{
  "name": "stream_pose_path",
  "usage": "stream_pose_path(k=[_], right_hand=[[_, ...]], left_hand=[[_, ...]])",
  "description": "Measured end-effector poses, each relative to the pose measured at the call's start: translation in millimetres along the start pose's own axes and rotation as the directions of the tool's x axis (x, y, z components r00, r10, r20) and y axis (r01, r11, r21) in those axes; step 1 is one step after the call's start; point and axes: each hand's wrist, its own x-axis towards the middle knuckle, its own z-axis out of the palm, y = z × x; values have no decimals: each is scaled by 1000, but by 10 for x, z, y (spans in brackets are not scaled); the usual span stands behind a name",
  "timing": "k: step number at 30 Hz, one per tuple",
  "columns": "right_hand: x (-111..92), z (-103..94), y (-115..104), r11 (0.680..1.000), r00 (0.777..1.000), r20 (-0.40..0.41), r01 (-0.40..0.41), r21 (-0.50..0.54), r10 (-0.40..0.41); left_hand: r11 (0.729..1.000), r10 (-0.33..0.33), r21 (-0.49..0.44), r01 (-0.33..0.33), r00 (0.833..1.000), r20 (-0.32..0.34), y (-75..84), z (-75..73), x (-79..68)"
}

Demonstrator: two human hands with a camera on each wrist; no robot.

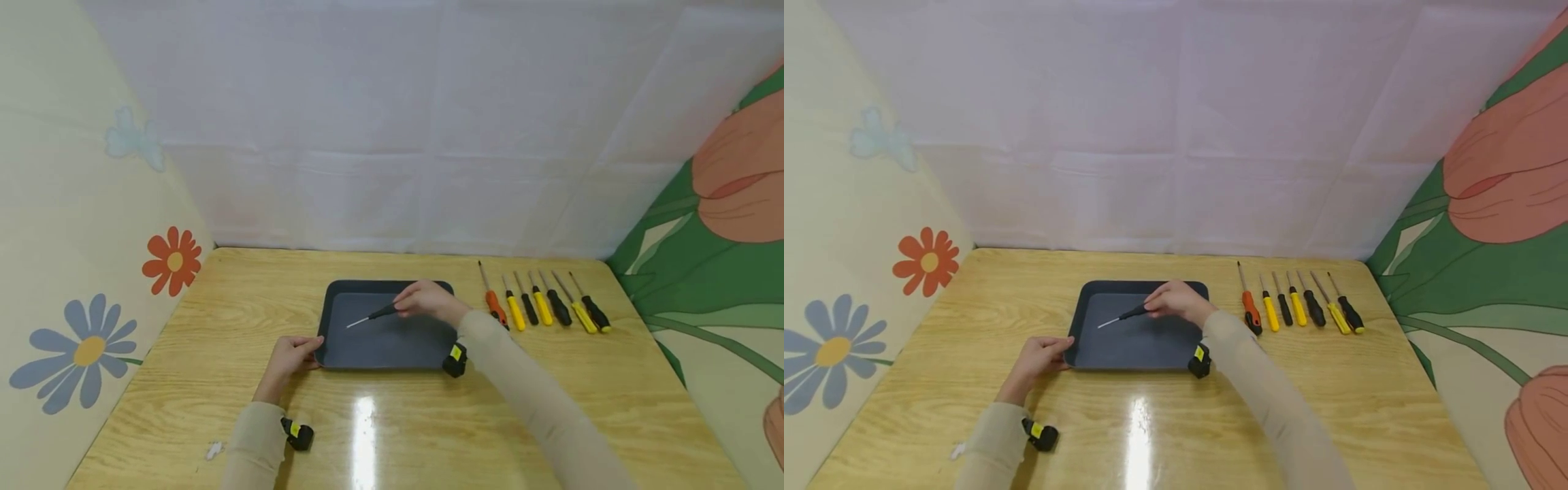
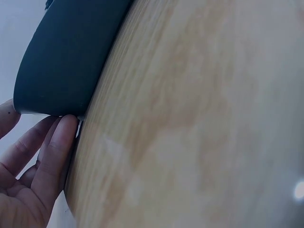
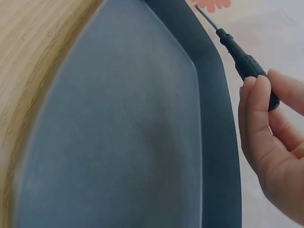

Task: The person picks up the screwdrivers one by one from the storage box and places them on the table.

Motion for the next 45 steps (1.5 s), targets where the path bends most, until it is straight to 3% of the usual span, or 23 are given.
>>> stream_pose_path(k=[14, 45], right_hand=[[-185, -182, 66, 1000, 1000, -5, 10, 29, -10], [-511, -578, 250, 993, 995, -95, 42, 110, -31]], left_hand=[[1000, 7, 27, -7, 1000, -9, 6, -4, -19], [1000, 3, 14, -3, 1000, -1, -4, -2, -8]])
